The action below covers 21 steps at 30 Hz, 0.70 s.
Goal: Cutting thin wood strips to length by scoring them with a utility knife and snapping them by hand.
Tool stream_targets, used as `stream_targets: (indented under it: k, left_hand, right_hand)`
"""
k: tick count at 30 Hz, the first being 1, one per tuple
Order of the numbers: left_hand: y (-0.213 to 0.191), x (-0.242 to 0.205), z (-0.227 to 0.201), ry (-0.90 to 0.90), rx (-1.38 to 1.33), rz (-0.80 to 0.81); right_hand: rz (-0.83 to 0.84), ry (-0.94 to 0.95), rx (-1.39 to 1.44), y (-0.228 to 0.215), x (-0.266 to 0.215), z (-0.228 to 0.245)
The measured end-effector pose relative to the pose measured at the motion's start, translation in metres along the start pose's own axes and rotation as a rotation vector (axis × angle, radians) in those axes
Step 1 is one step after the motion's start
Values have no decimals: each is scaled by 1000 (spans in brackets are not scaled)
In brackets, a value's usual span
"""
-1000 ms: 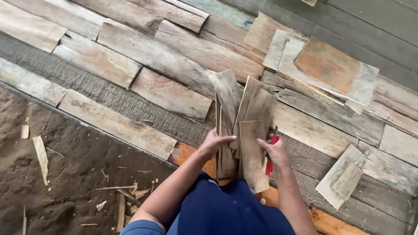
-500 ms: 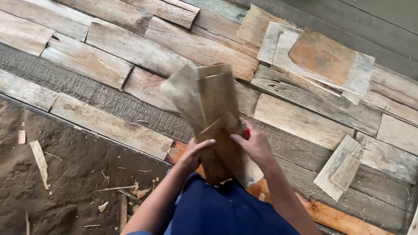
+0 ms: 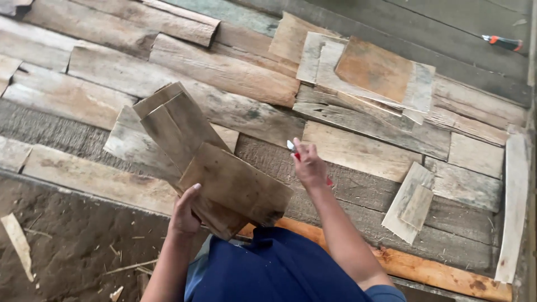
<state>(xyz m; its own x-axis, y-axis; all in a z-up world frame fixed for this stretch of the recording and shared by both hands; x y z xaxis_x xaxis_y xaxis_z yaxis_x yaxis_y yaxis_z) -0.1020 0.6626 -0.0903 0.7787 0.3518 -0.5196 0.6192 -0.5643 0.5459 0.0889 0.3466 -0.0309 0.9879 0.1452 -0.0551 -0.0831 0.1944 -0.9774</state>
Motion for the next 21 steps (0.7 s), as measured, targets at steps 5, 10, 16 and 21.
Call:
stream_targets:
  k: [5, 10, 16, 21]
  left_hand:
    - [37, 4, 5, -36, 14, 66]
    - [70, 2, 5, -72, 36, 119]
    - [112, 3, -22, -239, 102, 221]
    - [108, 39, -14, -211, 111, 298]
  right_hand:
    - [26, 48, 12, 11, 12, -11]
    - [13, 61, 25, 32, 22, -26]
    - [-155, -25, 72, -26, 8, 3]
    - [-200, -112, -27, -19, 18, -11]
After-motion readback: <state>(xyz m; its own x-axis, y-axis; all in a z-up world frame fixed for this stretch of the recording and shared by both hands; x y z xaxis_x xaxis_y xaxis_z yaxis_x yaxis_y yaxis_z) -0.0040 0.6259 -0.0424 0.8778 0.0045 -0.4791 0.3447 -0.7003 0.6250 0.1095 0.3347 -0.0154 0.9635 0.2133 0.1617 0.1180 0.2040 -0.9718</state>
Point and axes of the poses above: each hand's wrist, its own x-axis towards the middle knuckle, its own y-axis out of the palm, z = x × y, the point moved 2 cm from there along x, towards the middle knuckle, and after that the axes turned 1 degree about z, right-handed, at the moved point
